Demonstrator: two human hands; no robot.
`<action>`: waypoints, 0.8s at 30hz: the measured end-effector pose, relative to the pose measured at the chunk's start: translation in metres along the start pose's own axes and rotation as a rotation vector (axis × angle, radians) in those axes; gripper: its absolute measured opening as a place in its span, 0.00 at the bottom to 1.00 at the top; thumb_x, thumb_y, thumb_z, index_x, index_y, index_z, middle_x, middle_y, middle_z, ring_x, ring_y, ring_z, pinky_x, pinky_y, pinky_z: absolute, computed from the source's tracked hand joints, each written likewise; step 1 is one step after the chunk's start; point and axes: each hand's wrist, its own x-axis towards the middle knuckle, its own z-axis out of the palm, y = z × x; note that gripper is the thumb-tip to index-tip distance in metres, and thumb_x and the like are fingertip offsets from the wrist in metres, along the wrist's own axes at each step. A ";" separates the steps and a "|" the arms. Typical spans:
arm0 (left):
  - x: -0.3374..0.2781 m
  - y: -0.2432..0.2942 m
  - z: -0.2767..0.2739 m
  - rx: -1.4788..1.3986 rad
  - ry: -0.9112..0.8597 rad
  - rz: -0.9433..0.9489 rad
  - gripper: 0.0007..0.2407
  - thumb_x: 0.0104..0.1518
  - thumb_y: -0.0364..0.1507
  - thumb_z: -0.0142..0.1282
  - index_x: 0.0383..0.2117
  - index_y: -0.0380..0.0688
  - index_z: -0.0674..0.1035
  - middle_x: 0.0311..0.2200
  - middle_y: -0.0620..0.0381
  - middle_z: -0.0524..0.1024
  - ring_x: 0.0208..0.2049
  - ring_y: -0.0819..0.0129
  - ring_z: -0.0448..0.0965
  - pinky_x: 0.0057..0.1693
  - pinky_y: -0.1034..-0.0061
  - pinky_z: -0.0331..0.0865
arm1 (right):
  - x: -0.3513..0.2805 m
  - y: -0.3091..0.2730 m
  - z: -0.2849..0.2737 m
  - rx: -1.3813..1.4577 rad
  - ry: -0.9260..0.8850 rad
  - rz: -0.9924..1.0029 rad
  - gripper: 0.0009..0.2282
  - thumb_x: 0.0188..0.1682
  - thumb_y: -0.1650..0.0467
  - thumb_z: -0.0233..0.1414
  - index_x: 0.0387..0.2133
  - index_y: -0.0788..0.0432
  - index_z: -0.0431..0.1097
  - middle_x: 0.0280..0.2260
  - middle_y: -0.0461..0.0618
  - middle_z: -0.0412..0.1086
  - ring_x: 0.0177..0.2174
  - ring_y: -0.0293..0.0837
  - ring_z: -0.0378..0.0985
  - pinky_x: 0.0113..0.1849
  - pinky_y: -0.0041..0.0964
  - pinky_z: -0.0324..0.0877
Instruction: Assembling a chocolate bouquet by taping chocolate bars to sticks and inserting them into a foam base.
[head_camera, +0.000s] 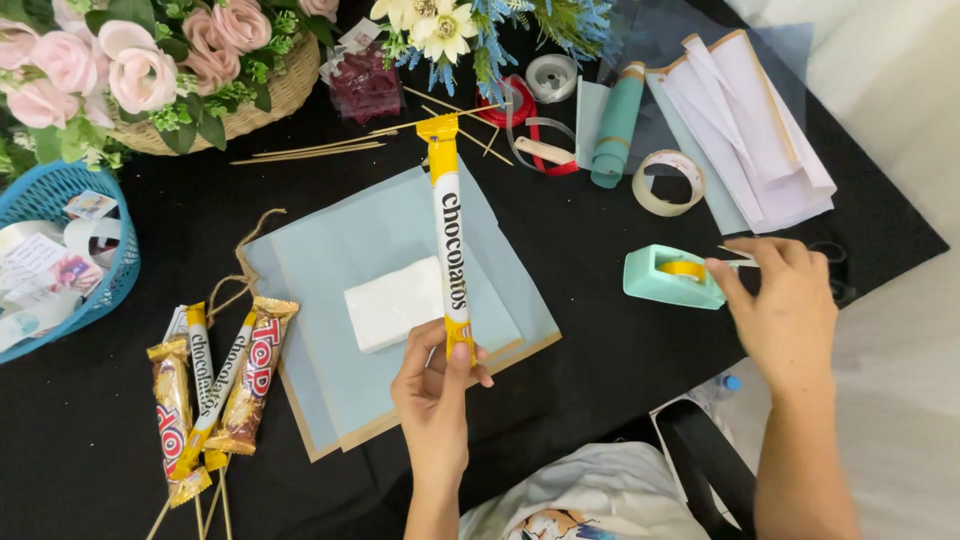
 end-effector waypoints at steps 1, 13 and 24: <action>0.000 -0.003 -0.001 -0.020 -0.004 0.003 0.07 0.62 0.27 0.55 0.43 0.39 0.80 0.43 0.51 0.73 0.31 0.65 0.78 0.32 0.75 0.76 | 0.004 0.013 -0.001 -0.042 -0.130 0.087 0.15 0.56 0.58 0.52 0.50 0.50 0.76 0.49 0.54 0.72 0.51 0.58 0.67 0.45 0.58 0.66; -0.003 0.002 -0.012 0.026 0.098 -0.092 0.14 0.57 0.27 0.61 0.47 0.38 0.77 0.36 0.52 0.75 0.31 0.65 0.80 0.35 0.74 0.79 | 0.088 0.060 0.002 0.235 -0.809 0.254 0.11 0.51 0.69 0.55 0.44 0.60 0.79 0.41 0.53 0.78 0.38 0.44 0.78 0.40 0.41 0.81; -0.014 0.010 -0.016 0.151 0.167 0.011 0.10 0.58 0.28 0.60 0.40 0.36 0.77 0.31 0.47 0.77 0.28 0.65 0.81 0.34 0.75 0.81 | 0.109 0.027 -0.018 0.047 -1.086 0.277 0.12 0.50 0.67 0.58 0.38 0.65 0.83 0.38 0.54 0.78 0.38 0.45 0.83 0.41 0.38 0.83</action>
